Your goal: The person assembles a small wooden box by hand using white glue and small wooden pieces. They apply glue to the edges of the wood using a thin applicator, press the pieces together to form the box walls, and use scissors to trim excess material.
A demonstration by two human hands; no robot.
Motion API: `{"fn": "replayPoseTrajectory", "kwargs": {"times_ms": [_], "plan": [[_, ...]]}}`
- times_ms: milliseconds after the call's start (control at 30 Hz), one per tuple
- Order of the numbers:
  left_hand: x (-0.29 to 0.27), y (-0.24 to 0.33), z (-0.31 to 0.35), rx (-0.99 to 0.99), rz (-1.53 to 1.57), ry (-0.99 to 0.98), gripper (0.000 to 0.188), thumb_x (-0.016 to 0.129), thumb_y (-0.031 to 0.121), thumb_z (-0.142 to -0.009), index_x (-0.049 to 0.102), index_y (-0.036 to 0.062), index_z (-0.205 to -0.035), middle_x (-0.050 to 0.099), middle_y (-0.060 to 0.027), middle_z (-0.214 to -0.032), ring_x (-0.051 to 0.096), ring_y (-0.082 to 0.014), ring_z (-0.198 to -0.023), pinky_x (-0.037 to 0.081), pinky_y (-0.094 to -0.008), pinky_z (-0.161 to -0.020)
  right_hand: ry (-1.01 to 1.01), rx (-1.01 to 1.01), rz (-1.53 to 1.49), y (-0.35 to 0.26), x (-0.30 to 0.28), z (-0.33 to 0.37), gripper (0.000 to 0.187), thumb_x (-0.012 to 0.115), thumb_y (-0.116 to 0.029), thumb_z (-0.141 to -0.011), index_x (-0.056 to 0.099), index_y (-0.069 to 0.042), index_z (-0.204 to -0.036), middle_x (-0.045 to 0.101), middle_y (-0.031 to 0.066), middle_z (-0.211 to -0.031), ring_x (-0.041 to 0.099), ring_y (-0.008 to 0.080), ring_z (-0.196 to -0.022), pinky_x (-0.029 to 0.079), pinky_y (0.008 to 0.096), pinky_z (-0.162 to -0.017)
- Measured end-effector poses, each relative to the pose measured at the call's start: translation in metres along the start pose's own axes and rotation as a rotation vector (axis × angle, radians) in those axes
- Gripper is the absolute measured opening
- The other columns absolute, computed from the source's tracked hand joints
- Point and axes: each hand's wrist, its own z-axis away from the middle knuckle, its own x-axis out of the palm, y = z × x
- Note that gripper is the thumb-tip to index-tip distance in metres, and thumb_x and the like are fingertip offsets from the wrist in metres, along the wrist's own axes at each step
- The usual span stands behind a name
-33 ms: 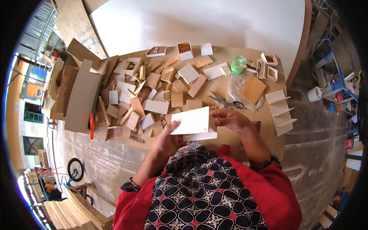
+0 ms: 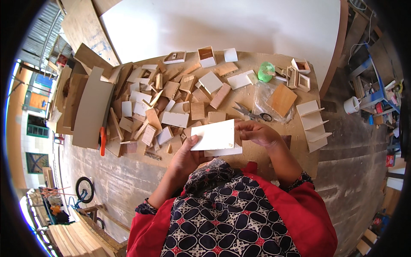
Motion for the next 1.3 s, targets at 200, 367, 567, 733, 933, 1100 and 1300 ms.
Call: {"fn": "replayPoseTrajectory", "kwargs": {"times_ms": [200, 367, 567, 733, 933, 1100, 1300], "plan": [[-0.006, -0.004, -0.019, 0.275, -0.180, -0.073, 0.075, 0.076, 0.034, -0.077, 0.041, -0.0030, -0.132, 0.057, -0.0133, -0.123, 0.056, -0.0228, -0.115, 0.045, -0.0371, -0.099, 0.086, -0.035, -0.220, -0.004, 0.006, 0.010, 0.087, 0.072, -0.017, -0.075, 0.027, -0.003, -0.147, 0.047, 0.0106, -0.137, 0.044, 0.0216, -0.127, 0.036, 0.0350, -0.105], [-0.001, -0.025, -0.025, 0.298, -0.279, -0.242, 0.086, 0.083, 0.011, -0.066, 0.036, -0.0024, -0.137, 0.052, -0.0136, -0.129, 0.050, -0.0237, -0.123, 0.040, -0.0373, -0.103, 0.306, 0.008, 0.298, -0.019, 0.037, 0.040, 0.102, 0.077, -0.007, -0.067, 0.020, -0.009, -0.151, 0.044, 0.0116, -0.137, 0.045, 0.0213, -0.124, 0.036, 0.0367, -0.106], [-0.008, -0.049, -0.047, 0.646, -1.095, -0.220, 0.076, 0.083, 0.013, -0.057, 0.051, 0.0036, -0.125, 0.056, -0.0142, -0.125, 0.051, -0.0281, -0.122, 0.040, -0.0384, -0.103, 0.487, -0.001, 0.917, -0.002, 0.046, 0.076, 0.093, 0.078, -0.006, -0.063, 0.033, -0.009, -0.144, 0.048, 0.0160, -0.136, 0.048, 0.0295, -0.125, 0.037, 0.0385, -0.106], [-0.007, -0.072, -0.060, 0.827, -1.455, -0.141, 0.068, 0.082, 0.017, -0.055, 0.056, 0.0076, -0.118, 0.059, -0.0137, -0.119, 0.052, -0.0335, -0.118, 0.044, -0.0425, -0.095, 0.595, 0.070, 1.307, 0.012, 0.055, 0.093, 0.072, 0.079, -0.015, -0.063, 0.048, -0.008, -0.127, 0.054, 0.0184, -0.125, 0.049, 0.0351, -0.120, 0.037, 0.0425, -0.104], [0.002, -0.089, -0.061, 0.887, -1.419, -0.227, 0.075, 0.083, 0.023, -0.053, 0.054, 0.0094, -0.121, 0.060, -0.0114, -0.115, 0.053, -0.0316, -0.113, 0.040, -0.0422, -0.095, 0.698, 0.084, 1.610, 0.017, 0.065, 0.110, 0.066, 0.078, -0.027, -0.063, 0.052, -0.012, -0.121, 0.061, 0.0141, -0.115, 0.045, 0.0294, -0.124, 0.024, 0.0526, -0.109], [0.013, -0.092, -0.055, 0.817, -1.461, -0.130, 0.079, 0.084, 0.026, -0.052, 0.052, 0.0087, -0.123, 0.060, -0.0130, -0.114, 0.053, -0.0329, -0.111, 0.038, -0.0425, -0.097, 0.677, 0.135, 1.565, 0.025, 0.055, 0.117, 0.069, 0.078, -0.025, -0.061, 0.051, -0.013, -0.123, 0.062, 0.0128, -0.112, 0.046, 0.0292, -0.124, 0.021, 0.0548, -0.110], [0.007, -0.093, -0.049, 0.588, -1.107, -0.181, 0.086, 0.085, 0.032, -0.061, 0.043, 0.0051, -0.131, 0.062, -0.0147, -0.113, 0.058, -0.0271, -0.104, 0.043, -0.0377, -0.091, 0.662, 0.091, 1.311, 0.012, 0.058, 0.122, 0.082, 0.079, -0.026, -0.064, 0.041, -0.012, -0.136, 0.063, 0.0171, -0.108, 0.057, 0.0307, -0.109, 0.026, 0.0495, -0.109]]}}
